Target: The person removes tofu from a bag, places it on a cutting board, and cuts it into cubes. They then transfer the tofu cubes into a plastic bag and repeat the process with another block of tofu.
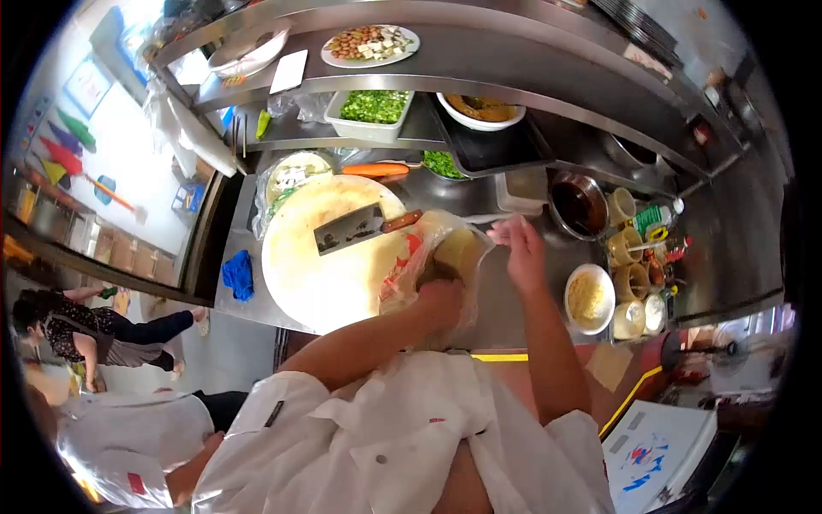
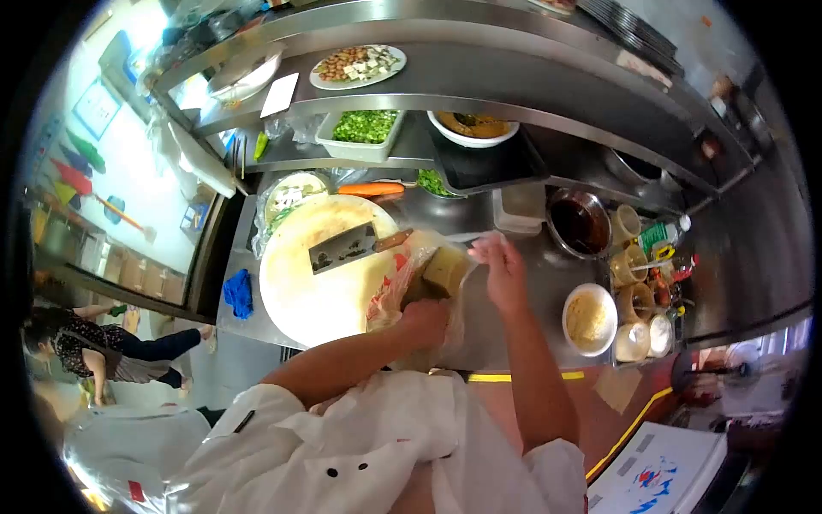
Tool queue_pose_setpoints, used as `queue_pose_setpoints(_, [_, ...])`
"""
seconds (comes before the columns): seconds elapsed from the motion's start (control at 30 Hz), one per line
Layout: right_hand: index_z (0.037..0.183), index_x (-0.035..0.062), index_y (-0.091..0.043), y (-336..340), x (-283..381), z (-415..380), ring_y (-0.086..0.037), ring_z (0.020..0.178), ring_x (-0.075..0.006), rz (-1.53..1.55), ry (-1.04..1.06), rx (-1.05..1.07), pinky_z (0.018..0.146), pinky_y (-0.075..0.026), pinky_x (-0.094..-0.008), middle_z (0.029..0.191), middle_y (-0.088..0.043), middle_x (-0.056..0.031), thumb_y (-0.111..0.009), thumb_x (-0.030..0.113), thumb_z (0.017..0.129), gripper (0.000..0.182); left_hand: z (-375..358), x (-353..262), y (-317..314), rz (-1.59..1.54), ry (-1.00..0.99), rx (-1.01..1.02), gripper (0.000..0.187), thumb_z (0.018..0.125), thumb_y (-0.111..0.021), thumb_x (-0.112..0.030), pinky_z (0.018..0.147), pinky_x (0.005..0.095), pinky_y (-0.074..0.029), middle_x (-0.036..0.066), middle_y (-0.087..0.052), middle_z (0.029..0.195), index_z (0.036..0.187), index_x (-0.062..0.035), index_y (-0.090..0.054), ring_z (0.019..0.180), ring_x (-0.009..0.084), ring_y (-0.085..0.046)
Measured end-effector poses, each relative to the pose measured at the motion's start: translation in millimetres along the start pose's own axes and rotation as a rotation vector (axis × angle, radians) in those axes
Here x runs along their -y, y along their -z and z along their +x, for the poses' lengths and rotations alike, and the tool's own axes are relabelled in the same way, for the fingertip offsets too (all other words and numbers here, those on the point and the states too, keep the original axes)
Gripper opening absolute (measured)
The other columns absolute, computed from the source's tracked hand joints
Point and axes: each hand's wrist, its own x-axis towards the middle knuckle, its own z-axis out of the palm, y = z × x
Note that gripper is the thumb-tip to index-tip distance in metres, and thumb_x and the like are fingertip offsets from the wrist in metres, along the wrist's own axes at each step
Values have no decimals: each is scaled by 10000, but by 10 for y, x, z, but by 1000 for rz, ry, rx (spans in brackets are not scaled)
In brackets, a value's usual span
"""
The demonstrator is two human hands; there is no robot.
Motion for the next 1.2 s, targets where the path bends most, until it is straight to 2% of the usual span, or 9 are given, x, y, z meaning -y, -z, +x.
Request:
queue_pose_setpoints(0.17, [904,48,-605,206,24,26,-623,833,-156,100,-102,-1,835,-488,-323,864,-646,-53,-485,337,1124,382,-718,436,585,-189,-166,-451,543,740,-840,-281,896,478,-552,190,-701,1105,1156,-33,-594,1034,371,-690])
queue_pose_setpoints(0.3, [863,111,-534,154,-129,45,-560,842,-165,264,-223,-82,849,-434,-321,808,-533,-10,-541,338,1100,328,-1261,1048,1036,-590,-146,-837,441,847,-795,-138,877,361,-553,111,-671,1096,1214,-55,-565,1014,216,-678])
queue_pose_setpoints(0.5, [848,136,-515,46,-78,157,-458,707,-109,493,-230,-117,693,-390,-292,746,-437,27,-611,241,1061,257,-1561,2053,1353,-1694,-31,-1033,357,934,-676,-27,930,352,-569,89,-671,1174,1268,-72,-558,1069,210,-676])
queue_pose_setpoints(0.7, [863,124,-536,25,237,151,-432,670,-82,510,-248,-55,604,-355,-237,762,-448,39,-613,168,1051,208,-1036,3489,605,-2078,87,-1062,450,1023,-627,-253,1128,457,-450,125,-642,1376,1421,-62,-538,1283,263,-601])
queue_pose_setpoints(0.8, [940,109,-593,110,331,98,-447,687,-72,187,-102,-91,645,-405,-243,804,-489,41,-625,165,1048,125,-1020,3888,104,-1389,798,-867,521,918,-758,-291,925,444,-559,129,-705,1196,1354,-48,-607,1056,291,-673])
queue_pose_setpoints(0.83, [1012,103,-612,153,352,87,-468,714,-71,272,-116,-13,668,-430,-253,845,-523,37,-620,175,1054,83,-960,4307,-281,-809,815,-907,539,872,-783,-268,861,450,-560,168,-726,1081,1318,-7,-629,907,364,-675])
queue_pose_setpoints(0.9, [1084,98,-631,196,472,42,-490,741,-70,342,-127,25,691,-456,-264,886,-556,33,-615,185,1060,92,-941,4462,-494,-564,646,-1152,537,842,-813,-216,912,445,-522,193,-644,1174,1314,-25,-641,1023,382,-624])
queue_pose_setpoints(1.1, [1371,92,-508,-7,882,-15,-632,1111,-117,68,-256,329,859,-505,-259,1244,-633,-64,-628,224,1065,355,-1165,1264,1153,-793,-275,-692,143,1036,-593,-32,822,301,-542,95,-713,1062,1157,-22,-669,927,193,-690])
queue_pose_setpoints(1.2, [1370,74,-501,-231,878,-105,-550,754,-80,61,-59,318,620,-434,-233,1032,-632,-18,-562,232,1096,322,-459,549,1026,-532,-383,-379,139,1043,-583,-122,771,330,-561,91,-749,1051,1091,-25,-670,938,194,-724])
